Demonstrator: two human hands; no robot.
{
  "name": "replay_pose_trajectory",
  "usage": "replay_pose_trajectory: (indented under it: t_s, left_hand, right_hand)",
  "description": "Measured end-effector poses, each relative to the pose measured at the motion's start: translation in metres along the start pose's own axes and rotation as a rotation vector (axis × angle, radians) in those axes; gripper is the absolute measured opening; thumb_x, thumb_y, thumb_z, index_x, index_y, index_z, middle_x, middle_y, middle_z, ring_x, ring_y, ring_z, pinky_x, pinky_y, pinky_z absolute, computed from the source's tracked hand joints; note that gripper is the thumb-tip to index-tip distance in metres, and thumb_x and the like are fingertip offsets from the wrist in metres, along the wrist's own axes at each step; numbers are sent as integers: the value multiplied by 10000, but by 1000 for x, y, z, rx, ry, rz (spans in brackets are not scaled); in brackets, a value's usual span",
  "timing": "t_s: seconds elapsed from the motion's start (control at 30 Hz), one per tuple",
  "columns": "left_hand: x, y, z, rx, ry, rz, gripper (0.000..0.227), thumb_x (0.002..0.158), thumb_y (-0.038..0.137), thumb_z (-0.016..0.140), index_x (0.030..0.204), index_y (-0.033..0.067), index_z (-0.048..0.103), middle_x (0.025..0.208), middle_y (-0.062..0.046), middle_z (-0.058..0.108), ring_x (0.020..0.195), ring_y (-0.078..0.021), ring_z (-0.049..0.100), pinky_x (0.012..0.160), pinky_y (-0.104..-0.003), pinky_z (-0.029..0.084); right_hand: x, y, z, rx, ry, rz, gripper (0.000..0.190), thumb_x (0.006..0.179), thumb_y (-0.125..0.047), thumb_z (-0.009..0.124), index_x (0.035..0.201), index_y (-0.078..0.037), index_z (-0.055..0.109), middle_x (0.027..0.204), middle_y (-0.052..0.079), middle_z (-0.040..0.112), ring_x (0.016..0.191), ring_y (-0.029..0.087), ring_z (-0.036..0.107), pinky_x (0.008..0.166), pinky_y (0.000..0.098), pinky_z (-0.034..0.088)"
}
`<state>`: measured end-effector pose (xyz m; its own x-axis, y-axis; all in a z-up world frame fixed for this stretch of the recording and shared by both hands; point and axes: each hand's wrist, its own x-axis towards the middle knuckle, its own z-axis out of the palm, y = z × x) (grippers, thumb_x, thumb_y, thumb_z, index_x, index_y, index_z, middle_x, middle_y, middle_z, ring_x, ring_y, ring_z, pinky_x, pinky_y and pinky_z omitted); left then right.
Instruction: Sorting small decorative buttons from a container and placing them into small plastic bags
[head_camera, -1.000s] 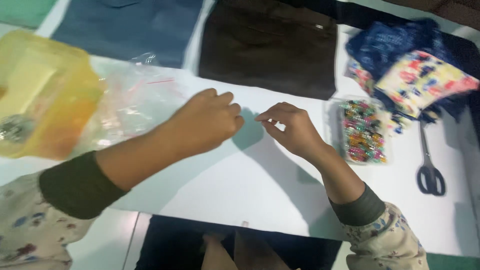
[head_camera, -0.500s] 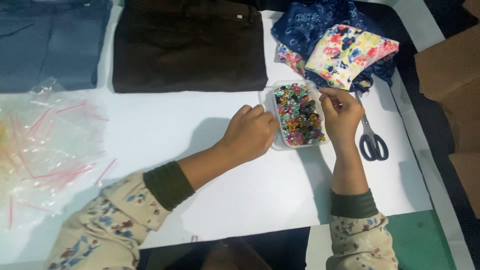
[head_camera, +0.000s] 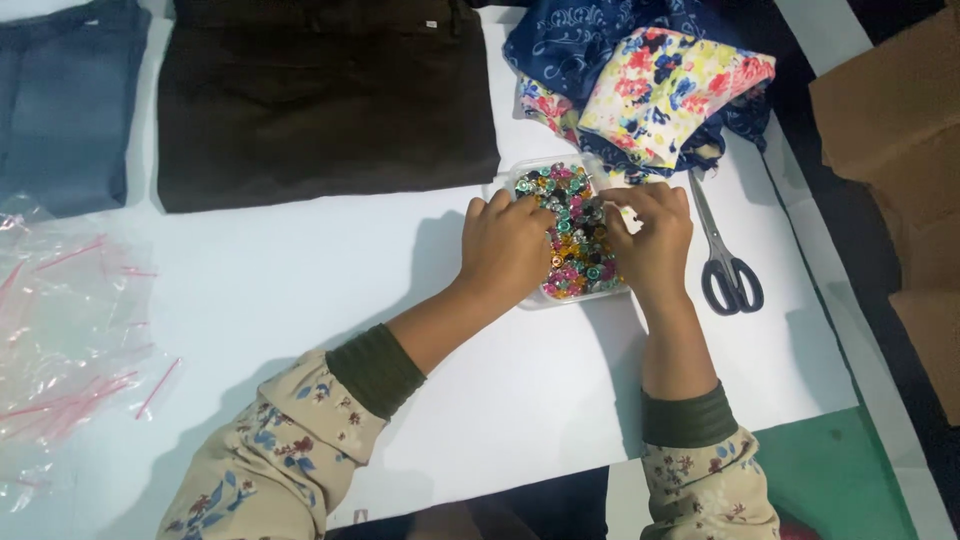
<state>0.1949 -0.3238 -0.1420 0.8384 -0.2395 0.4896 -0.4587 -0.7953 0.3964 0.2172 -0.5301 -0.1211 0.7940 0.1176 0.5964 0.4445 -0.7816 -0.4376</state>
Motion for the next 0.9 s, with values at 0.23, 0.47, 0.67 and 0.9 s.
replay_pose_trajectory:
  t_s: [0.23, 0.47, 0.67, 0.9]
  left_hand:
    - [-5, -5, -3, -62, -8, 0, 189, 807, 187, 731, 995, 179, 748, 924, -16, 673, 880, -266, 626, 768, -441, 438]
    - [-10, -6, -1, -78, 130, 26, 176, 810, 207, 740, 986, 207, 734, 847, 17, 641, 840, -243, 626, 751, -421, 426]
    - [-9, -7, 3, -127, 206, 52, 167, 795, 189, 744, 955, 231, 718, 802, 58, 623, 818, -218, 615, 759, -400, 405]
    - [-9, -6, -2, -196, 148, 39, 151, 855, 172, 729, 998, 219, 737, 810, 64, 632, 825, -203, 605, 786, -396, 395]
  right_hand:
    - [-3, -2, 2, -138, -2, -70, 158, 894, -73, 831, 1030, -152, 813, 1001, 75, 598, 884, 278, 537, 808, 390, 473]
    - [-6, 2, 4, -128, -96, -66, 121, 889, -159, 846, 1007, -162, 819, 1021, 102, 569, 942, 336, 538, 846, 421, 468]
    - [-3, -8, 0, -94, -149, -79, 64, 928, -179, 827, 986, -153, 821, 1074, 125, 560, 945, 326, 522, 843, 421, 454]
    - [-5, -7, 0, 25, -276, -43, 85, 961, -237, 793, 957, -156, 818, 882, 105, 656, 849, 303, 618, 801, 432, 506]
